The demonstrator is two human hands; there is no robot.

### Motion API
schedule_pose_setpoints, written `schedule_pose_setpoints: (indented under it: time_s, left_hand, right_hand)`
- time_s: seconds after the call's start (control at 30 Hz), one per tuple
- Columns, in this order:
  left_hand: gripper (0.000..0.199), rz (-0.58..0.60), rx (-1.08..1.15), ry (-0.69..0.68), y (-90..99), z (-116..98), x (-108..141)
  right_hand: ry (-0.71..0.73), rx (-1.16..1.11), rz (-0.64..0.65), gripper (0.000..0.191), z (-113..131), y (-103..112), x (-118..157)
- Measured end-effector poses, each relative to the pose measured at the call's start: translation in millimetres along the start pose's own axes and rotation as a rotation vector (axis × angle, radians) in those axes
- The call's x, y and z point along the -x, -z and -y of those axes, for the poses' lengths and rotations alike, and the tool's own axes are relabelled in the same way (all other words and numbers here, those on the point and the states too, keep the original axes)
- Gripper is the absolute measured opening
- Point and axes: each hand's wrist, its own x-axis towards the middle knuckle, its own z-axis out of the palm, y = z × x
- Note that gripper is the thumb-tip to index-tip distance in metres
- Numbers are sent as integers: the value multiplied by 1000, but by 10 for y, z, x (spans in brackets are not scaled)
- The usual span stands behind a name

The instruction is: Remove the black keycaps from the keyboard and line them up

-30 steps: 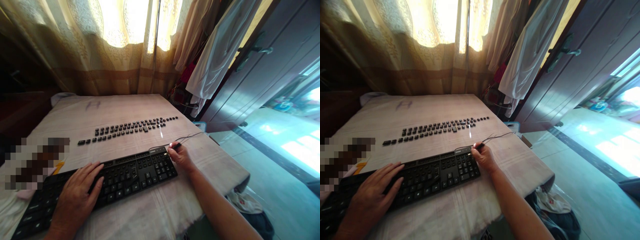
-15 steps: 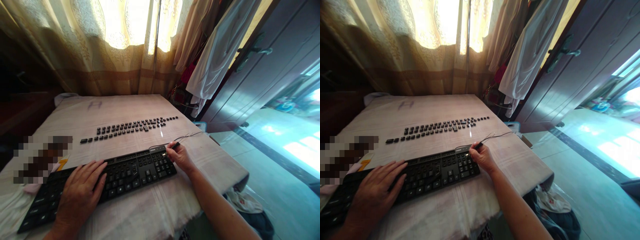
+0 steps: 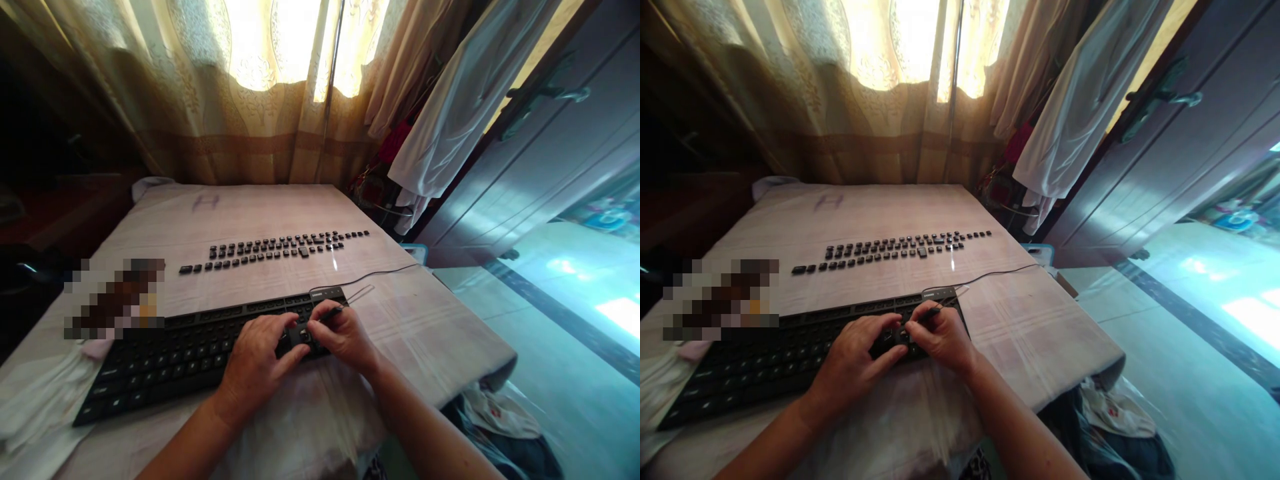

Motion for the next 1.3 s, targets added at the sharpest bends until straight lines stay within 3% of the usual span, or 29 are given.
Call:
schedule_pose_setpoints:
  time_s: [0.13,0.4,0.5,0.6,0.67,0.77,0.9,1.03,1.1,1.2,1.23,1.3]
  left_hand:
    - [12,57,44,56,-35,14,-4]
    - [16,52,145,244,-43,36,16]
    - [22,7,176,248,-28,74,38]
    - [22,-41,178,202,-7,123,80]
    - [22,-60,165,180,3,147,101]
    - [23,-81,136,127,1,156,111]
    - [21,-83,134,42,-25,147,119]
    - [20,-80,135,87,-50,152,143]
    - [20,-78,145,137,-53,156,149]
    - [20,-78,191,189,-48,152,145]
    - [20,-81,211,200,-45,148,142]
    - [21,-80,254,221,-37,133,137]
  right_hand:
    - [-36,-53,57,17,-58,-45,30]
    - [22,-120,-18,21,-124,-114,30]
    - [-35,-66,-183,33,-134,47,-46]
    - [-153,65,-348,46,-169,436,-147]
    - [-239,293,-305,47,-192,736,-187]
    - [-404,775,-133,44,-206,1037,-170]
    - [-556,1129,126,42,-196,1065,-82]
    - [-597,1229,213,46,-120,998,-51]
    - [-645,1260,206,48,-45,1004,-55]
    - [-670,1302,72,42,81,995,-47]
    - [-620,1291,18,37,117,966,-37]
    - [-384,1176,-30,22,171,852,-9]
